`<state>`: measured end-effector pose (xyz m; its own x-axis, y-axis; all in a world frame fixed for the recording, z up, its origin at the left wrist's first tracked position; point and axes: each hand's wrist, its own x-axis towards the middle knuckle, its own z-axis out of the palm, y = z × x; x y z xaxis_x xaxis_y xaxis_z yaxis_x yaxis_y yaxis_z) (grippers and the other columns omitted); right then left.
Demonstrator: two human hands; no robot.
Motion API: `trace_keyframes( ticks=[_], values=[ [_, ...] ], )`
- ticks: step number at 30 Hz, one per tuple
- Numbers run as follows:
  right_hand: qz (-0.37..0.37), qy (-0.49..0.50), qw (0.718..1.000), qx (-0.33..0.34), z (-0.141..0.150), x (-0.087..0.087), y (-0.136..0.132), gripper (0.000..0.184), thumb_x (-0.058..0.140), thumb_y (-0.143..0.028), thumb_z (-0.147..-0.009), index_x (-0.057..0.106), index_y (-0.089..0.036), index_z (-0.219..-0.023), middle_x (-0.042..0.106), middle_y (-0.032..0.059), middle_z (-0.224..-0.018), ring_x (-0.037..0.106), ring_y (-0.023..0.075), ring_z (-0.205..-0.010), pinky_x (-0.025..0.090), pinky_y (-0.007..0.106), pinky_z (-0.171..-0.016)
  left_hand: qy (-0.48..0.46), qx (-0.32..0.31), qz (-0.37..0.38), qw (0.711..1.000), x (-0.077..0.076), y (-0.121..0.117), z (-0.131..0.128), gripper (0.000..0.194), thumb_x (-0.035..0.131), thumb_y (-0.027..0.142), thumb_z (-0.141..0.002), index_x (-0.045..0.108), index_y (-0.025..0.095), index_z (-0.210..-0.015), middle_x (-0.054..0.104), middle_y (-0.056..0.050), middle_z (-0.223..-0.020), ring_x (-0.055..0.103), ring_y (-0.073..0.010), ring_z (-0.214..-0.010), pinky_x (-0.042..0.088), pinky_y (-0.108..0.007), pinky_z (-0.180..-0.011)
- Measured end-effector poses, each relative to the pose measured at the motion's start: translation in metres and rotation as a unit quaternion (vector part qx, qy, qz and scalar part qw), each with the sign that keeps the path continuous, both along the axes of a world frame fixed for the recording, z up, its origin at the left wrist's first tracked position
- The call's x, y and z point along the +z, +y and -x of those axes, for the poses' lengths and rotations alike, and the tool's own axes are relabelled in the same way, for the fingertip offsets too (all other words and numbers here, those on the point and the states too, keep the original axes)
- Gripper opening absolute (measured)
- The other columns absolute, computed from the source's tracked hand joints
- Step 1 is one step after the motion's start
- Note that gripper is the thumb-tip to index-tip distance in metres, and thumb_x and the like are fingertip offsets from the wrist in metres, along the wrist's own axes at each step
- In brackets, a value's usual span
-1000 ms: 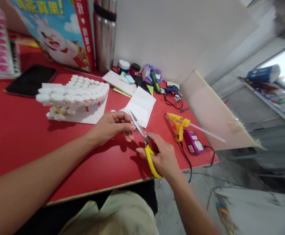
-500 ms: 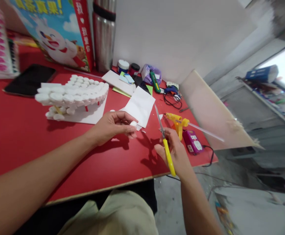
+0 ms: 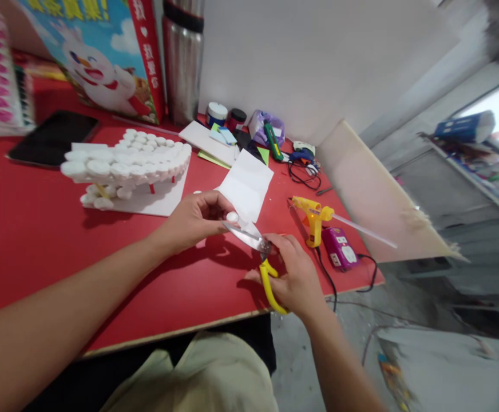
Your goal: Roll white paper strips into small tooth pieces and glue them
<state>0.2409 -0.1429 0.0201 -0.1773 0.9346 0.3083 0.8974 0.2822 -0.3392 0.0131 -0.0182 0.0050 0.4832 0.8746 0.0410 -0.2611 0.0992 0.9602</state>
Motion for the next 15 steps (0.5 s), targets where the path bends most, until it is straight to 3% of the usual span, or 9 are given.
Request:
trace_keyframes(
  ticks=[15],
  values=[
    [-0.055,0.014,0.998,0.010,0.0104,-0.0046,0.0066,0.055,0.078,-0.055,-0.090,0.065,-0.014,-0.124,0.072,0.0108,-0.094,0.069,0.0213,-0.075,0.055,0.032,-0.067,0.006,-0.005,-0.016,1.000,0.0021,-0.0043,-0.0007,0.026,0.087,0.016,-0.065,0.069,0.016,-0.083,0.068,0.000,-0.075,0.061,-0.0114,-0.068,0.050,-0.023,-0.066]
  ],
)
